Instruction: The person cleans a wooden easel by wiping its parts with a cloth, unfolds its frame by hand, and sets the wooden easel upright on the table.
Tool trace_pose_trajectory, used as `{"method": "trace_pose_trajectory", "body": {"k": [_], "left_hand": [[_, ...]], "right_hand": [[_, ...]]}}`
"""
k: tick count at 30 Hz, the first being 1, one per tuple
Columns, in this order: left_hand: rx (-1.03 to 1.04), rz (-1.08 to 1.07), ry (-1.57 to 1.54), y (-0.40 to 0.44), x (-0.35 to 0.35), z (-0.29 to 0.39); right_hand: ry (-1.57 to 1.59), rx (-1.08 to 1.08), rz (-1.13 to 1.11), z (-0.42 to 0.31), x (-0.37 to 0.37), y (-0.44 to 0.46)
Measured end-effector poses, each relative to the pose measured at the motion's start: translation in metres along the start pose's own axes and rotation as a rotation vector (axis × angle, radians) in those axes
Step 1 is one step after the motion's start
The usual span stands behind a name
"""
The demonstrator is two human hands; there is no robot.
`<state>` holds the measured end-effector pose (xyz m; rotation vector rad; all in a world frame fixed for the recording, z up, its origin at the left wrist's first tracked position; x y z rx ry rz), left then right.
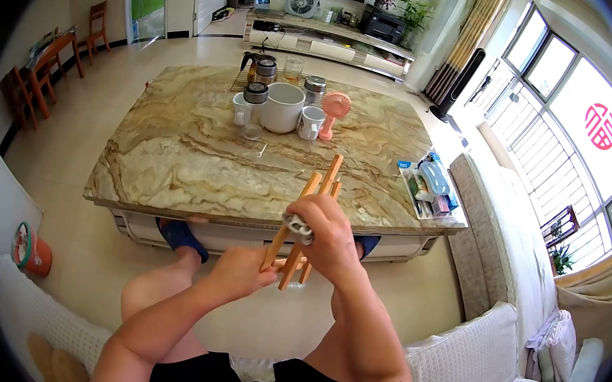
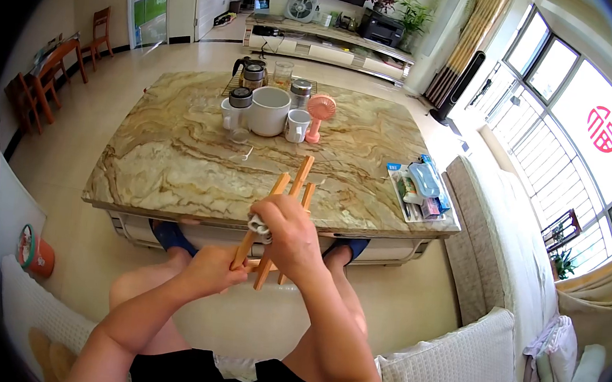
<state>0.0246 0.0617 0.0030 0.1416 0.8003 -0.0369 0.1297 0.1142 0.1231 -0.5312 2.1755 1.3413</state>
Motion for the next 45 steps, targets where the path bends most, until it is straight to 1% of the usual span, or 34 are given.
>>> {"method": "trace_pose_trajectory", "body": {"k": [2, 3, 5, 7, 8, 10, 12, 14, 15, 17, 18, 20, 21, 22, 24, 26, 27, 28, 29, 31, 32, 34, 35, 37, 38, 40, 41, 43, 44, 45], "left_hand": [[-0.071, -0.005, -0.036, -0.001, 0.001, -0.006], [-0.070, -0.004, -0.036, -0.001, -0.001, -0.003], [-0.168, -0.053, -0.120, -0.002, -0.003, -0.004], [-0.162, -0.024, -0.132, -0.002, -0.009, -0.002], [-0.161, 0.000, -0.146, -0.003, -0.012, -0.002], [-0.160, -0.015, -0.140, -0.001, -0.015, -0.001], [-0.163, -0.029, -0.133, -0.001, -0.014, -0.004], [-0.135, -0.037, -0.081, 0.000, -0.011, -0.008], [-0.137, -0.036, -0.080, 0.001, -0.010, -0.010], [-0.121, -0.035, -0.069, 0.001, -0.009, -0.010], [-0.121, -0.035, -0.069, 0.002, -0.011, -0.008], [-0.199, -0.074, -0.107, 0.001, -0.010, -0.007], [-0.200, -0.074, -0.108, 0.001, -0.008, -0.007], [-0.164, -0.038, -0.081, 0.002, -0.010, -0.003], [-0.127, -0.003, -0.055, 0.001, -0.009, -0.002], [0.019, 0.117, 0.130, -0.001, -0.013, 0.007], [0.019, 0.116, 0.130, -0.003, -0.012, 0.009], [0.032, 0.125, 0.212, -0.004, -0.011, 0.013], [0.046, 0.134, 0.293, -0.005, -0.011, 0.017], [0.049, 0.138, 0.294, -0.006, -0.008, 0.016], [0.051, 0.144, 0.296, -0.006, -0.008, 0.016], [0.047, 0.140, 0.324, -0.007, -0.007, 0.020], [0.042, 0.138, 0.353, -0.007, -0.007, 0.022], [0.045, 0.128, 0.360, -0.009, -0.007, 0.024], [0.046, 0.117, 0.369, -0.010, -0.007, 0.024], [0.030, 0.090, 0.350, -0.010, -0.009, 0.021], [0.015, 0.058, 0.329, -0.010, -0.009, 0.018], [0.002, 0.048, 0.292, -0.010, -0.011, 0.007], [-0.014, 0.036, 0.256, -0.009, -0.012, 0.001], [-0.015, 0.041, 0.253, -0.009, -0.016, -0.001]], "right_hand": [[-0.001, 0.090, 0.068, 0.013, -0.014, 0.002], [-0.013, 0.157, 0.115, 0.017, -0.024, 0.003], [-0.063, 0.195, 0.147, 0.036, -0.032, -0.002], [-0.123, 0.295, 0.182, 0.051, -0.043, -0.006], [-0.125, 0.293, 0.182, 0.051, -0.046, -0.008], [-0.071, 0.418, 0.201, 0.059, -0.052, -0.012], [-0.055, 0.444, 0.224, 0.061, -0.053, -0.013], [0.062, 0.537, 0.226, 0.066, -0.050, -0.014], [0.064, 0.536, 0.225, 0.065, -0.048, -0.014], [0.190, 0.493, 0.179, 0.060, -0.039, -0.011], [0.190, 0.493, 0.178, 0.059, -0.036, -0.011], [0.219, 0.444, 0.129, 0.054, -0.024, -0.010], [0.270, 0.456, 0.087, 0.052, -0.017, -0.009], [0.270, 0.457, 0.086, 0.051, -0.013, -0.008], [0.127, 0.276, 0.132, 0.033, -0.013, -0.001], [0.082, 0.255, 0.134, 0.029, -0.008, -0.002], [0.027, 0.325, 0.093, 0.034, -0.003, -0.004], [-0.029, 0.395, 0.052, 0.039, 0.002, -0.006], [-0.029, 0.396, 0.052, 0.039, 0.005, -0.005], [-0.120, 0.525, 0.045, 0.049, 0.011, -0.009], [-0.121, 0.527, 0.045, 0.051, 0.012, -0.008], [-0.152, 0.596, 0.140, 0.060, 0.006, -0.009], [-0.154, 0.595, 0.141, 0.066, 0.006, -0.008], [-0.162, 0.716, 0.246, 0.085, -0.011, -0.013], [-0.163, 0.713, 0.246, 0.090, -0.017, -0.012], [-0.059, 0.841, 0.361, 0.106, -0.040, -0.020], [-0.062, 0.838, 0.361, 0.107, -0.048, -0.021], [0.091, 0.772, 0.354, 0.105, -0.054, -0.021], [0.089, 0.768, 0.353, 0.104, -0.056, -0.023], [0.193, 0.682, 0.278, 0.098, -0.049, -0.019]]}}
Point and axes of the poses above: each hand's wrist, its own y-axis towards the middle knuckle, its own x-axis out of the palm, z = x × y, the point moved 9 cm from there along y, towards the middle knuckle, and after that the axes turned 3 degrees about x, right-handed, at the moved point
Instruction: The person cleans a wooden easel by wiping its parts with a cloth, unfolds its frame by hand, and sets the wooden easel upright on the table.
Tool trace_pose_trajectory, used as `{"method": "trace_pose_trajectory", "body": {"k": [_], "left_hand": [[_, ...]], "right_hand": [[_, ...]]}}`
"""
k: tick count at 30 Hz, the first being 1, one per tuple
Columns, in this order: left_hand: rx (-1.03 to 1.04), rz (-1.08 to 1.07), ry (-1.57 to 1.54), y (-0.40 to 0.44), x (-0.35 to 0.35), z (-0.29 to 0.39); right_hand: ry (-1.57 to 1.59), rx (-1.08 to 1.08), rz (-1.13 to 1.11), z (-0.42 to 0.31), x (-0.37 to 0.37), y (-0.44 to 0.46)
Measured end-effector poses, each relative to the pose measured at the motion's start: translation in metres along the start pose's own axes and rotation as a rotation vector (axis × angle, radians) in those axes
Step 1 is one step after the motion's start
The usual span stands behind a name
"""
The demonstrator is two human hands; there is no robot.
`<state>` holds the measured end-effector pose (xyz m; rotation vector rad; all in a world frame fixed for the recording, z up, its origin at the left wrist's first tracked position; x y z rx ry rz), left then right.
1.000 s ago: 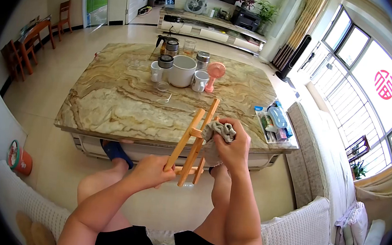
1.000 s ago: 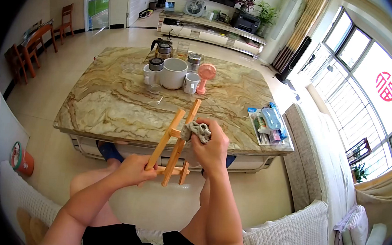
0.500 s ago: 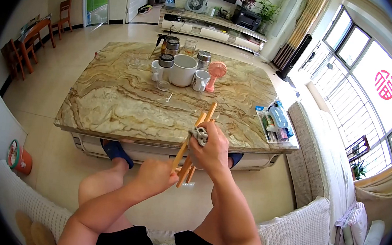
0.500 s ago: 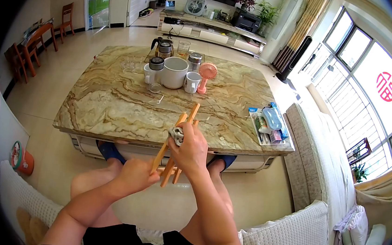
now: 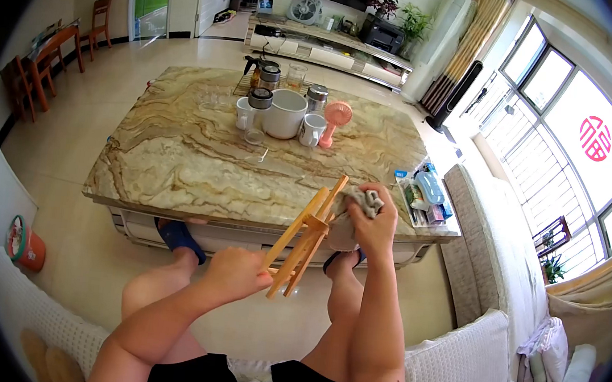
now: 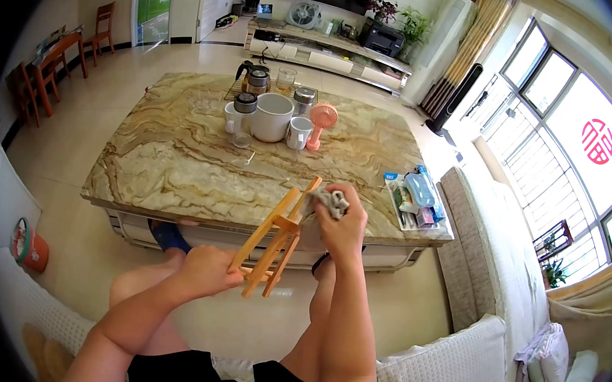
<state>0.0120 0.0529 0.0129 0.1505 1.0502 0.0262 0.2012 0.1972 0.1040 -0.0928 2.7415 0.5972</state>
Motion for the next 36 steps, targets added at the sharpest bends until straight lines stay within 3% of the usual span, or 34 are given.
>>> {"method": "trace_pose_trajectory", "body": {"k": [1, 5, 10, 13, 15, 17, 19, 21, 23, 25, 26, 29, 32, 36], "left_hand": [[0.001, -0.017, -0.035, 0.000, -0.002, -0.002], [0.043, -0.063, -0.070, 0.002, -0.014, 0.007], [0.109, -0.152, -0.049, 0.005, -0.008, -0.001], [0.131, -0.168, -0.051, 0.004, -0.005, 0.002], [0.144, -0.155, -0.064, 0.004, -0.004, 0.004], [0.178, -0.107, -0.088, 0.004, -0.005, 0.008], [0.080, -0.148, -0.130, 0.006, -0.007, 0.007], [-0.021, -0.185, -0.171, 0.009, -0.006, 0.004], [-0.008, 0.041, -0.249, 0.012, -0.026, 0.005], [-0.022, 0.117, -0.278, 0.013, -0.026, 0.001], [-0.034, 0.195, -0.305, 0.014, -0.029, -0.004], [-0.057, 0.329, -0.373, 0.017, -0.027, -0.007], [0.053, 0.440, -0.201, 0.019, -0.025, 0.003], [0.064, 0.421, -0.213, 0.023, -0.021, 0.006]], "right_hand": [[0.079, -0.062, -0.112, -0.007, 0.008, -0.003], [-0.101, -0.219, -0.358, -0.028, 0.036, -0.018], [-0.146, -0.326, -0.348, -0.041, 0.032, -0.022], [-0.274, -0.431, -0.281, -0.042, 0.029, -0.024], [-0.327, -0.437, 0.076, -0.035, 0.001, -0.015], [-0.339, -0.419, 0.182, -0.029, -0.020, -0.006], [-0.055, -0.024, 0.206, 0.002, -0.041, 0.005], [0.032, -0.004, 0.209, 0.012, -0.041, 0.006], [0.348, 0.182, -0.056, 0.019, -0.013, 0.000], [0.158, 0.246, -0.188, 0.013, 0.014, -0.013], [0.236, 0.295, -0.286, -0.001, 0.032, -0.026], [0.099, 0.172, -0.458, -0.007, 0.073, -0.041], [-0.221, -0.069, -0.261, -0.039, 0.075, -0.050], [-0.067, 0.035, -0.290, -0.028, 0.071, -0.045]]}}
Point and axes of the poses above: each hand's wrist, its own y-axis towards the middle knuckle, its own x-axis out of the palm, z = x × y, the point moved 9 cm from there along y, towards the middle knuckle, and after that the axes turned 3 degrees about x, right-handed, at the moved point
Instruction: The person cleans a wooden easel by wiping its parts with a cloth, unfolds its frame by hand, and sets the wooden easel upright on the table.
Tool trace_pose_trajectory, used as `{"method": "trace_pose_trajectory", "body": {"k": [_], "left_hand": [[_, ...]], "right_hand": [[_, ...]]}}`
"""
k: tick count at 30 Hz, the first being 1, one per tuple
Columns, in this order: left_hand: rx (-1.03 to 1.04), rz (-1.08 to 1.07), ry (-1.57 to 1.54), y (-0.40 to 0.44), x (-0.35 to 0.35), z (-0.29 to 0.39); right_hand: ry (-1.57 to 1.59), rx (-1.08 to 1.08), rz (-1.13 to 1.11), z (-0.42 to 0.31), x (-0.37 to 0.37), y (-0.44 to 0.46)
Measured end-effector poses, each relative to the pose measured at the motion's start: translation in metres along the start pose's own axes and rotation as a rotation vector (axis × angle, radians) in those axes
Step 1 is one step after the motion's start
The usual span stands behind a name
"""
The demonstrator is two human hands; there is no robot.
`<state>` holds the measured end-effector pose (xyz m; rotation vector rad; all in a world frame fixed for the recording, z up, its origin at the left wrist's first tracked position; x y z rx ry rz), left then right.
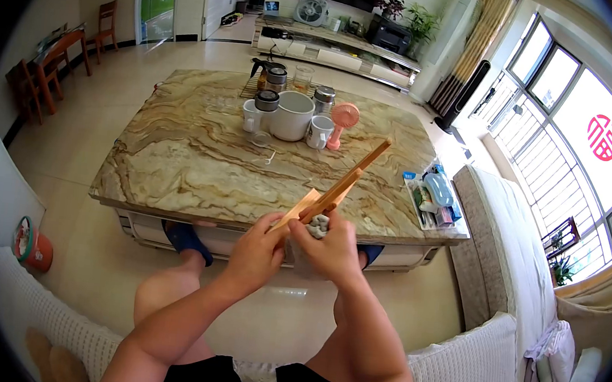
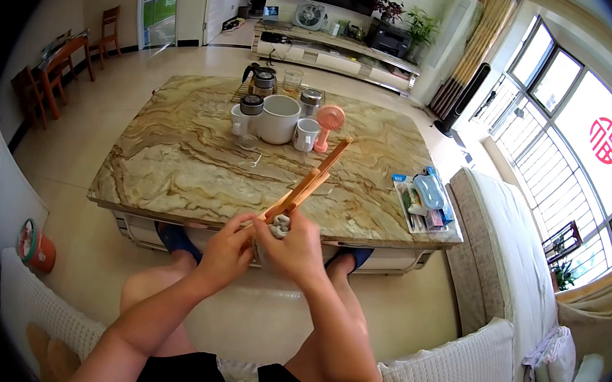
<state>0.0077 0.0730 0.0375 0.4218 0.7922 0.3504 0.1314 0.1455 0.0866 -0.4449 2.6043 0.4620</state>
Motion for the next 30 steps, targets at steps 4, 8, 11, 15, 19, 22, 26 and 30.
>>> {"method": "trace_pose_trajectory", "body": {"k": [4, 8, 11, 15, 19, 22, 26, 30], "left_hand": [[0.072, -0.140, -0.236, 0.005, 0.005, 0.003], [-0.208, -0.119, -0.476, 0.011, -0.006, -0.040], [-0.454, -0.040, -0.761, 0.008, -0.006, -0.066], [-0.668, -0.161, -1.068, 0.001, 0.001, -0.069], [-0.534, -0.279, -1.326, 0.005, 0.005, -0.049], [-0.453, -0.257, -1.433, 0.006, 0.006, -0.042], [-0.479, -0.316, -1.619, -0.007, 0.020, -0.024], [-0.557, -0.250, -1.507, -0.010, 0.016, -0.034]], "right_hand": [[0.259, -0.024, -0.168, 0.016, -0.019, 0.004], [0.407, 0.014, -0.433, 0.018, -0.031, -0.004], [0.571, -0.002, -0.596, 0.006, -0.032, -0.013], [0.596, -0.023, -0.667, 0.007, -0.036, -0.017], [0.685, 0.028, -0.661, 0.018, -0.048, -0.015], [0.731, 0.042, -0.597, 0.030, -0.056, -0.010], [0.755, 0.023, -0.555, 0.034, -0.056, -0.006], [0.538, 0.163, -0.320, 0.044, -0.065, 0.000]]}}
Point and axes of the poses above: each hand's wrist, its own y-axis towards the middle knuckle, its own x-axis out of the palm, z = x × y, the point moved 9 cm from there along y, towards the middle knuckle, and after that the axes turned 3 degrees about x, right-handed, at the moved point
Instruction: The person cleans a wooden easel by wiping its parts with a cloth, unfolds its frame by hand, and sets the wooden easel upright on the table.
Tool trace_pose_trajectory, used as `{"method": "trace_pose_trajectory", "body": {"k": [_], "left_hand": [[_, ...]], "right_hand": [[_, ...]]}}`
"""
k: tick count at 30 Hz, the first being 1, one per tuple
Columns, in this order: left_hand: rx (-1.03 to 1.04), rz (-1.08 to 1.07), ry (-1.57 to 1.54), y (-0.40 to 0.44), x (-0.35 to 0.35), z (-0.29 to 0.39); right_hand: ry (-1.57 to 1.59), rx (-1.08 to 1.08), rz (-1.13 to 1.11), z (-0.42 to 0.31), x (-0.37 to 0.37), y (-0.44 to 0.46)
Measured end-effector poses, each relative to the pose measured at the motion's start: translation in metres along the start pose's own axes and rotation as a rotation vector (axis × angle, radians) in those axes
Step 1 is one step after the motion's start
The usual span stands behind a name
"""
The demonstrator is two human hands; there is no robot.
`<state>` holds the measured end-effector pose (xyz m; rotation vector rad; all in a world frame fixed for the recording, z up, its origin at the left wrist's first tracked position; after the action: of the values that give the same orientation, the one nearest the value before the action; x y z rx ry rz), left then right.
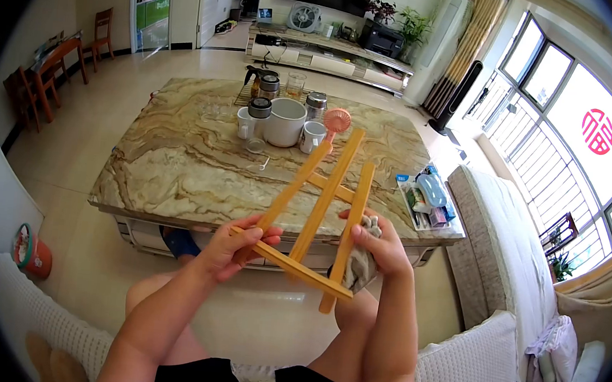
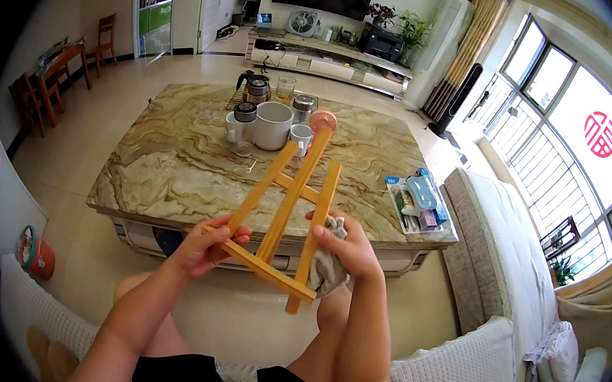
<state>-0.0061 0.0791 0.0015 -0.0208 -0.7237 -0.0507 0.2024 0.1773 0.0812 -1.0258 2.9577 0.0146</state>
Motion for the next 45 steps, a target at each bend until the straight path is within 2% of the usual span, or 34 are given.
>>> {"method": "trace_pose_trajectory", "body": {"k": [1, 3, 5, 7, 9, 11, 12, 14, 15, 16, 18, 20, 23, 27, 30, 31, 33, 35, 38, 41, 44, 45], "left_hand": [[0.038, 0.047, 0.083, -0.002, -0.003, 0.010], [0.070, 0.090, 0.165, -0.006, -0.004, 0.018], [0.064, 0.209, 0.317, -0.010, -0.014, 0.020], [0.023, 0.226, 0.340, -0.008, -0.020, 0.009], [-0.019, 0.245, 0.363, -0.011, -0.022, -0.002], [-0.054, 0.207, 0.339, -0.012, -0.011, -0.011], [-0.059, 0.204, 0.340, -0.013, -0.007, -0.014], [0.017, 0.171, 0.323, -0.014, 0.002, -0.010], [0.014, 0.168, 0.326, -0.015, 0.004, -0.008], [0.043, 0.194, 0.305, -0.016, 0.004, -0.004], [0.074, 0.227, 0.282, -0.016, 0.001, 0.002], [0.104, 0.225, 0.298, -0.018, 0.000, 0.005], [0.093, 0.231, 0.312, -0.021, 0.002, 0.004], [0.144, 0.230, 0.374, -0.022, 0.009, 0.009], [0.229, 0.227, 0.427, -0.021, 0.013, 0.015], [0.265, 0.219, 0.477, -0.020, 0.016, 0.019], [0.301, 0.211, 0.528, -0.022, 0.017, 0.022], [0.186, 0.179, 0.490, -0.021, 0.018, 0.012], [0.191, 0.095, 0.563, -0.026, 0.030, 0.010], [0.201, 0.088, 0.549, -0.026, 0.032, 0.007], [0.209, 0.132, 0.576, -0.024, 0.020, 0.007], [0.209, 0.134, 0.578, -0.024, 0.019, 0.009]], "right_hand": [[0.003, 0.000, 0.003, 0.005, -0.003, 0.004], [-0.217, 0.061, 0.407, 0.018, -0.047, 0.008], [-0.234, 0.040, 0.490, 0.017, -0.060, 0.007], [-0.027, -0.100, 0.668, 0.008, -0.072, 0.002], [0.042, -0.108, 0.688, 0.011, -0.069, 0.004], [0.157, -0.408, 0.762, 0.000, -0.060, 0.001], [0.187, -0.428, 0.696, -0.006, -0.042, 0.003], [-0.101, -0.373, 0.554, -0.014, -0.011, 0.010], [-0.099, -0.374, 0.559, -0.017, -0.006, 0.008], [-0.528, -0.503, 0.552, -0.037, 0.014, 0.001], [-0.957, -0.623, 0.519, -0.046, 0.039, -0.002], [-0.997, -0.608, 0.395, -0.038, 0.048, 0.000], [-0.938, -0.552, 0.371, -0.031, 0.040, 0.007], [-0.850, -0.595, 0.392, -0.033, 0.054, 0.000], [-0.729, -0.787, 0.230, -0.046, 0.095, -0.014], [-0.823, -0.820, 0.231, -0.044, 0.104, -0.015], [-0.898, -0.836, 0.322, -0.043, 0.101, -0.012], [-0.963, -0.763, 0.455, -0.048, 0.083, -0.004], [-0.929, -0.701, 0.670, -0.059, 0.043, 0.001], [-0.907, -0.684, 0.710, -0.055, 0.030, 0.004], [-0.807, -0.617, 0.470, -0.037, 0.056, 0.007], [-0.787, -0.707, 0.315, -0.029, 0.072, 0.006]]}}
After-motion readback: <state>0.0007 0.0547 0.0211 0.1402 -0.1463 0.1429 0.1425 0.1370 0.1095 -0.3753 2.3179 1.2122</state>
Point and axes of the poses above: each hand's wrist, its own y-axis towards the middle knuckle, its own x-axis out of the palm, z = x × y, the point moved 9 cm from there along y, towards the middle knuckle, and after that the axes turned 3 degrees about x, right-handed, at the moved point
